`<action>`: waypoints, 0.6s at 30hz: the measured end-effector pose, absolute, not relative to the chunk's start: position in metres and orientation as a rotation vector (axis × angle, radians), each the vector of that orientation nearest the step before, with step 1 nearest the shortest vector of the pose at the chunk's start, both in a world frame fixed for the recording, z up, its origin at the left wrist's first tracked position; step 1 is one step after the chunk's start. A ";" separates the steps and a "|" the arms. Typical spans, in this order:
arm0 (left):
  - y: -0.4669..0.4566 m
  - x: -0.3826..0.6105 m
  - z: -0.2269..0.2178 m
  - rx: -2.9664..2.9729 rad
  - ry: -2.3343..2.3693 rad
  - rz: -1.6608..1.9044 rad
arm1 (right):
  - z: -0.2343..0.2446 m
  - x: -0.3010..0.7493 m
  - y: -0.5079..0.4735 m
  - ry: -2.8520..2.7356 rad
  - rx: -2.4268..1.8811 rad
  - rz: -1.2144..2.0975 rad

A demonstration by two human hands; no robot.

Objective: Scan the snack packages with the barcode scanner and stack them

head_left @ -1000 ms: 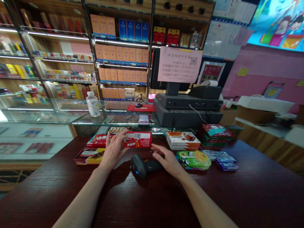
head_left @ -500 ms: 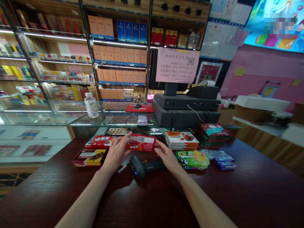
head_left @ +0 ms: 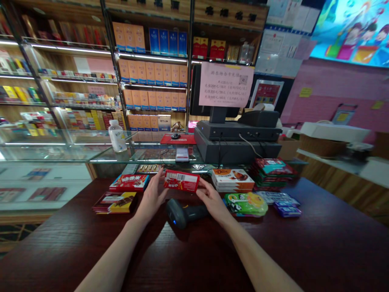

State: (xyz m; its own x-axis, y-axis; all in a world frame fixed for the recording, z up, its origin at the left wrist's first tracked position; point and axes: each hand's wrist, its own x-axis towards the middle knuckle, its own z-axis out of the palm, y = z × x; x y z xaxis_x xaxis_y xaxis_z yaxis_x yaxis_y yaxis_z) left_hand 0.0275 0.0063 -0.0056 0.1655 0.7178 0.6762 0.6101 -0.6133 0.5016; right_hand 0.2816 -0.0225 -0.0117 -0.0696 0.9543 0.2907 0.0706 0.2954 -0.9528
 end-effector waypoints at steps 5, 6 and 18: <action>0.008 0.030 -0.004 2.005 1.383 1.495 | -0.010 0.278 -0.024 -1.406 -0.953 0.996; 0.007 0.030 -0.003 1.955 1.373 1.487 | -0.010 0.277 -0.024 -1.398 -0.946 1.004; 0.003 0.030 0.016 1.556 1.577 1.588 | 0.002 0.260 -0.021 -1.423 -0.946 0.990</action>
